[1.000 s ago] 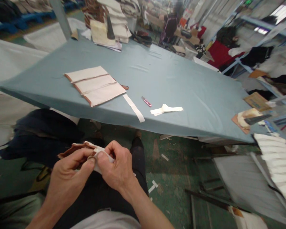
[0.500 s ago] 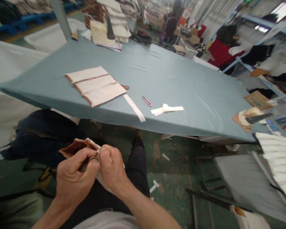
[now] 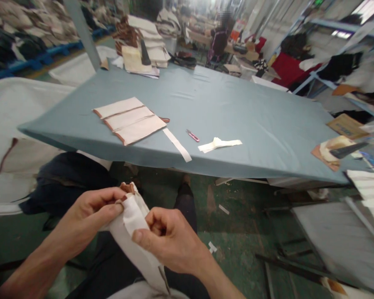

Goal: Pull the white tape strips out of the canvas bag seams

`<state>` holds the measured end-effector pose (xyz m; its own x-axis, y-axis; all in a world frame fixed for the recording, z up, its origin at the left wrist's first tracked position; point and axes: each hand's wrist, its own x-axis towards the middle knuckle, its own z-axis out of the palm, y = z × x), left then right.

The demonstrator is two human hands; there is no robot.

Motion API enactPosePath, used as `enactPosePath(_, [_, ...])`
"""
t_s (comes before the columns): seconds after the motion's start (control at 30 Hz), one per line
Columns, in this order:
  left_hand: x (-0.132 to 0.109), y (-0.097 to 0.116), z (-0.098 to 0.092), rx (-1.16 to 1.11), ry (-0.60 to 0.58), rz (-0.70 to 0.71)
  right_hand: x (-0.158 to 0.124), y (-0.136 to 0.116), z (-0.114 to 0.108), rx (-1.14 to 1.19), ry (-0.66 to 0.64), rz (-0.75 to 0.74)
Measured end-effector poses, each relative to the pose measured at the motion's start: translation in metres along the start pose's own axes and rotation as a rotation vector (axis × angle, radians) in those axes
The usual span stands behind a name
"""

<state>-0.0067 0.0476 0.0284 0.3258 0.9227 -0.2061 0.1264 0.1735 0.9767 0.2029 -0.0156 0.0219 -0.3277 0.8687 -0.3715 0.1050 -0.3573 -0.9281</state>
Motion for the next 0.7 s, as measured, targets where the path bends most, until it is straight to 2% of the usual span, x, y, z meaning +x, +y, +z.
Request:
enactPosePath(0.1, [0.003, 0.005, 0.005, 0.044, 0.042, -0.015, -0.016, -0.002, 0.001, -0.17, 0.053, 0.014])
enactPosePath(0.23, [0.008, 0.005, 0.005, 0.099, 0.06, 0.021, -0.043, 0.01, -0.004, -0.363, 0.006, 0.114])
enactPosePath(0.33, [0.01, 0.006, 0.001, 0.089, 0.052, 0.053, -0.064, 0.021, -0.023, -0.57, 0.008, 0.177])
enactPosePath(0.4, [0.011, 0.006, -0.002, 0.079, 0.03, 0.07, -0.069, 0.02, -0.039, -0.642, 0.05, 0.159])
enactPosePath(0.47, [0.011, 0.007, -0.002, 0.086, -0.013, 0.09, -0.062, 0.01, -0.05, -0.602, 0.2, 0.026])
enactPosePath(0.53, [0.011, 0.009, -0.001, 0.104, -0.068, 0.107, -0.044, -0.006, -0.052, -0.482, 0.364, -0.222])
enactPosePath(0.57, [0.012, 0.01, 0.0, 0.115, -0.093, 0.115, -0.032, -0.014, -0.049, -0.419, 0.394, -0.358])
enactPosePath(0.63, [0.012, 0.014, 0.002, 0.143, -0.132, 0.135, -0.006, -0.03, -0.043, -0.366, 0.339, -0.569])
enactPosePath(0.7, [0.01, 0.018, 0.003, 0.17, -0.154, 0.159, 0.022, -0.041, -0.037, -0.4, 0.188, -0.687])
